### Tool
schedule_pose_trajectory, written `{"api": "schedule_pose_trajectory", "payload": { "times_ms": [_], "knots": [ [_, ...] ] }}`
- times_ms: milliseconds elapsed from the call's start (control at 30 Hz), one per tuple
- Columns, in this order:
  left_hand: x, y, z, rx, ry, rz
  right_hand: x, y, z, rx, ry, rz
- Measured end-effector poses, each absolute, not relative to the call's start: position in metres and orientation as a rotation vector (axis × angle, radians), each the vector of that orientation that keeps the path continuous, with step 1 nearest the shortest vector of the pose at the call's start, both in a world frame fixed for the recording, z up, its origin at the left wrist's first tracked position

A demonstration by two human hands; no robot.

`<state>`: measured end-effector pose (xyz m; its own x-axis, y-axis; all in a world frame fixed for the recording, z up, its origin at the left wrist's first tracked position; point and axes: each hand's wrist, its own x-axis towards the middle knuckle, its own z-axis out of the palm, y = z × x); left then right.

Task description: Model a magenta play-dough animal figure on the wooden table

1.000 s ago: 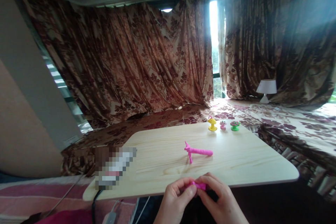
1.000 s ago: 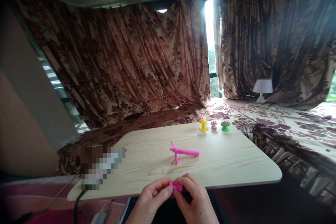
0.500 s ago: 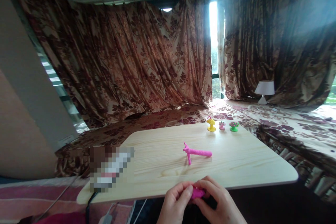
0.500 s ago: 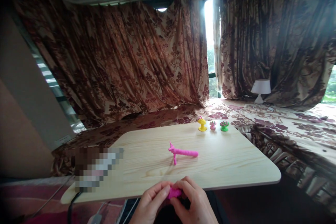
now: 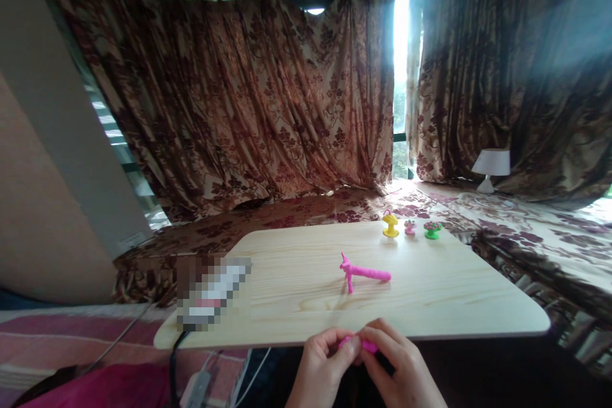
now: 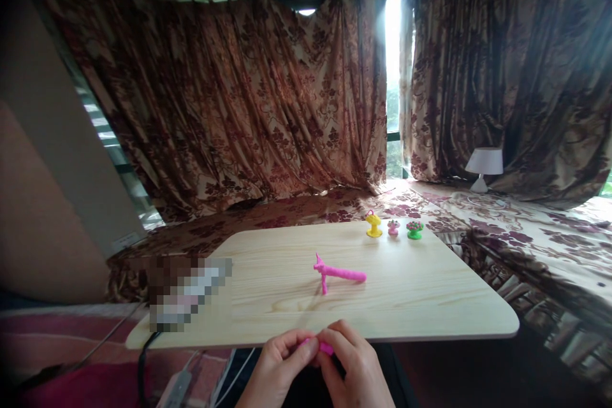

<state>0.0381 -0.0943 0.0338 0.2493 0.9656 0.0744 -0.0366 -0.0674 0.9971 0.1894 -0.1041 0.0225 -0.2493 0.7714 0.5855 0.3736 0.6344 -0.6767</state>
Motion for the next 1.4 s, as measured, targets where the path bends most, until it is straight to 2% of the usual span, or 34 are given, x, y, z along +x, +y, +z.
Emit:
{"api": "schedule_pose_trajectory", "payload": {
  "times_ms": [267,533,833,1133,1400],
  "knots": [
    [0.040,-0.095,0.028,1.287,1.078,1.226,0.182,-0.103,0.023,-0.968,-1.681,0.613],
    [0.040,-0.096,0.025,1.261,1.068,1.206,0.185,-0.099,0.018,-0.988,-1.657,0.529],
    [0.040,-0.092,0.006,1.162,0.979,1.242,0.183,-0.094,0.004,-0.783,-1.702,0.593],
    [0.037,-0.093,0.017,1.080,1.028,1.233,0.179,-0.093,0.009,-0.915,-1.760,0.685],
    [-0.007,-0.077,0.025,1.333,1.335,1.488,0.222,-0.076,-0.013,-1.168,-1.623,0.485]
  ]
}}
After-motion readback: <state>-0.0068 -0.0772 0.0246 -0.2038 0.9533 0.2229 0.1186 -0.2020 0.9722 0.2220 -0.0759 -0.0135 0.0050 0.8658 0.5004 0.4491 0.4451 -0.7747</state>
